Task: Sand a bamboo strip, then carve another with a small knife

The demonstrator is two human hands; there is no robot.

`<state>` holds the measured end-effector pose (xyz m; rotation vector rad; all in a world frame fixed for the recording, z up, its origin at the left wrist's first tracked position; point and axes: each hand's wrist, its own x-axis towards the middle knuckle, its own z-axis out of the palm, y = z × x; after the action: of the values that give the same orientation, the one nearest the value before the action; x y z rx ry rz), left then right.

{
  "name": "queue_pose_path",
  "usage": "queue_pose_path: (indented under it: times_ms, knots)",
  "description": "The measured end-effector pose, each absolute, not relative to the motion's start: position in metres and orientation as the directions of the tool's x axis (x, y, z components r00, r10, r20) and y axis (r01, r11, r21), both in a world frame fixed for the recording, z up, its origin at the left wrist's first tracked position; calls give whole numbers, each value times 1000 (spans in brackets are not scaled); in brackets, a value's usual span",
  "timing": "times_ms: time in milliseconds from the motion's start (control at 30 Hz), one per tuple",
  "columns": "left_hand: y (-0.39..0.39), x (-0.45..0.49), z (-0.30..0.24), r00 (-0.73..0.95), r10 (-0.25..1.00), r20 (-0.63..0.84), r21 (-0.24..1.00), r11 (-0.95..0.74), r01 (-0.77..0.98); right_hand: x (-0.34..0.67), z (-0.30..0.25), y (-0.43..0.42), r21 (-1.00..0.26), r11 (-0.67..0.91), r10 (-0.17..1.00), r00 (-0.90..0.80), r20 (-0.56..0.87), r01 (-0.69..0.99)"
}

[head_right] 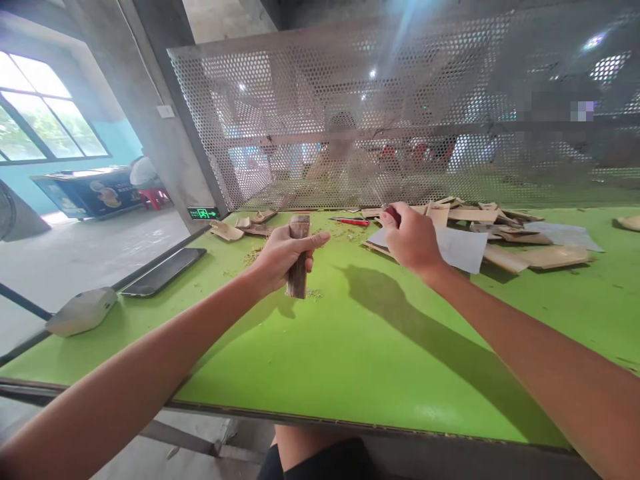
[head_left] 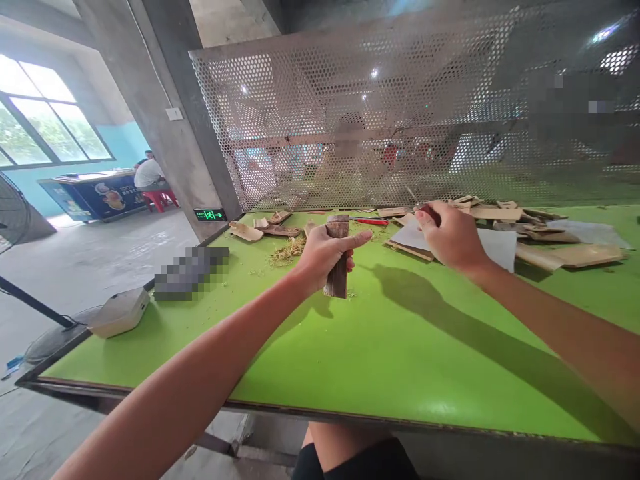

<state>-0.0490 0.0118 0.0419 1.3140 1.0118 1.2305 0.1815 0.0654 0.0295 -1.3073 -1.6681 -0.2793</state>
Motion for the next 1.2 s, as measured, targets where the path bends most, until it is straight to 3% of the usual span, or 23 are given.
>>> queue_pose_path:
  times_ms: [167, 300, 367, 633, 800, 967, 1100, 1200]
  knots:
    - [16, -48, 35, 209, 960, 184, 982, -169, -86, 162, 34, 37, -495, 520, 696, -10, 718, 696]
    - [17, -47, 28, 269, 930, 252, 968, -241, -71, 137, 40, 13, -830, 457, 889, -194, 415, 319]
    - [16, -45, 25, 297, 912, 282, 957, -288, -24, 130, 39, 8, -902, 384, 906, -268, 327, 197]
    - [12, -43, 23, 322, 900, 293, 927, -350, 136, 129, 34, 9, -877, 443, 883, -261, 390, 185]
    - [12, -43, 23, 339, 896, 288, 930, -345, 122, 131, 37, 7, -868, 461, 872, -273, 406, 184]
    - [10, -43, 25, 347, 900, 264, 952, -301, 57, 127, 42, 1, -904, 420, 884, -263, 387, 82]
    - [11, -46, 24, 379, 903, 204, 977, -210, -28, 131, 48, 3, -911, 411, 906, -116, 406, 18]
    - [11, -47, 25, 432, 888, 154, 988, -126, -94, 140, 49, 9, -903, 397, 914, 18, 405, 165]
